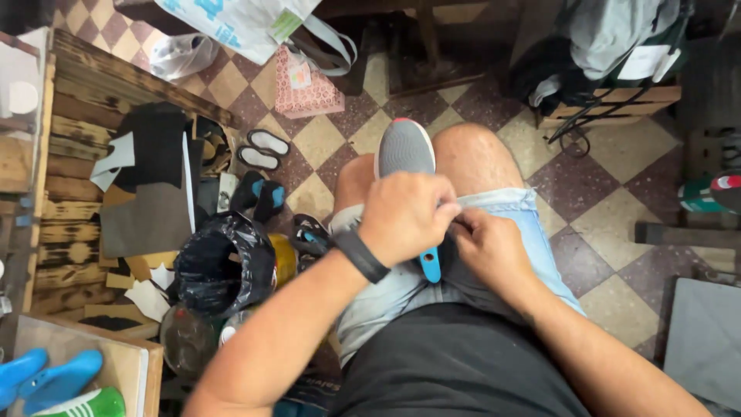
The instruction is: Lacing a sneaker and inserting a shoe last into it to prepare it for repair or shaping.
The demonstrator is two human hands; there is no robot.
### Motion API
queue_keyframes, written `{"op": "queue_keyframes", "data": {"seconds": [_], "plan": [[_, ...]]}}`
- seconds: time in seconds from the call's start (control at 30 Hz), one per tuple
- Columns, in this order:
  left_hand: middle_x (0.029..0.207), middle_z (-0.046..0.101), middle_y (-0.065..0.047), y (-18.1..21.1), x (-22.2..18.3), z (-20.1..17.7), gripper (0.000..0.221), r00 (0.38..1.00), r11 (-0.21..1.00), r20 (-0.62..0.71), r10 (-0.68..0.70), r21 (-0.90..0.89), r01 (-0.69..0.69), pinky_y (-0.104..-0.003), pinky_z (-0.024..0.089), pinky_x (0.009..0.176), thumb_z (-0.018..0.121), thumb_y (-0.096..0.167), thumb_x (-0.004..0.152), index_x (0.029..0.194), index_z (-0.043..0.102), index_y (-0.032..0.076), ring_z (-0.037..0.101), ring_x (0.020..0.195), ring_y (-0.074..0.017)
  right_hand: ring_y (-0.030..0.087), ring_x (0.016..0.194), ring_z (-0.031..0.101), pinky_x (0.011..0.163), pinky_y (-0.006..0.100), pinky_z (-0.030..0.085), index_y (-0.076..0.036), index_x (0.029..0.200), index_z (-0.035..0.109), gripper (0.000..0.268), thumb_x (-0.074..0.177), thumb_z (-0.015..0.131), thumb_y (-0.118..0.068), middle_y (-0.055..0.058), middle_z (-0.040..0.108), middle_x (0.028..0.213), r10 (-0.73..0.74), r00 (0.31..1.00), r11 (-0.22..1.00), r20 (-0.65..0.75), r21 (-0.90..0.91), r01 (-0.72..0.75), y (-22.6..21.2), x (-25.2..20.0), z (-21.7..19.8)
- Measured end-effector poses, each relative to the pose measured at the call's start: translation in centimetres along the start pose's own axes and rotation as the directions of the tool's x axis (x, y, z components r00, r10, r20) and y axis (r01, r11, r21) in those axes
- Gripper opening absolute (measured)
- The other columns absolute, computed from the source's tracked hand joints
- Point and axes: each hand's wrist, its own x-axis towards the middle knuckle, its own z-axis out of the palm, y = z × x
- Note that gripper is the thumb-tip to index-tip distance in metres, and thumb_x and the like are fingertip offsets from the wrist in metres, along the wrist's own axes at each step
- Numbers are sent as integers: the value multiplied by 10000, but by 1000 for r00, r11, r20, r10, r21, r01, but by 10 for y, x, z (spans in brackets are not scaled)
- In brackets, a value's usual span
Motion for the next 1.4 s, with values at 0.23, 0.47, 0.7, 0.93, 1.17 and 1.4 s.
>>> {"op": "queue_keyframes", "data": {"seconds": [0.23,0.47,0.7,0.93,1.17,1.4], "plan": [[646,640,56,-20,-28,61,225,997,978,71,-43,206,28,-393,519,570,621,414,884,739,695,259,717,667,-253,381,1037,756,883,548,583,-186,1112,832,280,890,696,-290,101,828,953,152,979,977,136,129,-170,-8,10,-1],[754,516,-18,-28,-51,93,231,975,975,-148,167,171,-141,-409,466,732,532,270,1012,823,570,144,636,812,-287,207,730,815,720,352,649,-87,1121,828,274,892,701,-167,129,817,769,218,944,867,246,395,-303,-1,18,2],[697,493,-37,-18,-44,97,179,915,947,-298,272,252,-199,-428,456,668,544,158,921,747,570,124,578,684,-283,272,835,799,757,417,624,-116,1124,831,264,904,718,-209,110,822,787,171,965,926,199,301,-226,-17,9,-7],[680,480,-83,0,-40,106,190,867,920,-383,320,343,-188,-463,444,673,566,76,922,733,568,93,547,661,-311,287,1037,767,914,500,575,-244,1169,806,307,891,723,-346,-43,838,897,74,990,969,121,226,-101,-5,6,-2],[696,467,-83,-14,-44,109,171,873,924,-345,343,289,-249,-474,422,684,579,108,903,733,574,87,538,668,-315,328,1068,769,925,521,583,-238,1153,818,299,898,663,-213,27,852,919,-37,978,978,205,209,-7,-22,10,-27],[1283,604,-170,-18,-57,25,575,912,977,-357,204,19,-211,-545,457,1104,705,458,947,1364,627,71,588,1259,-440,440,1072,721,872,590,602,-182,1104,814,205,925,713,-174,142,810,1022,-231,966,973,117,35,228,3,16,-20]]}}
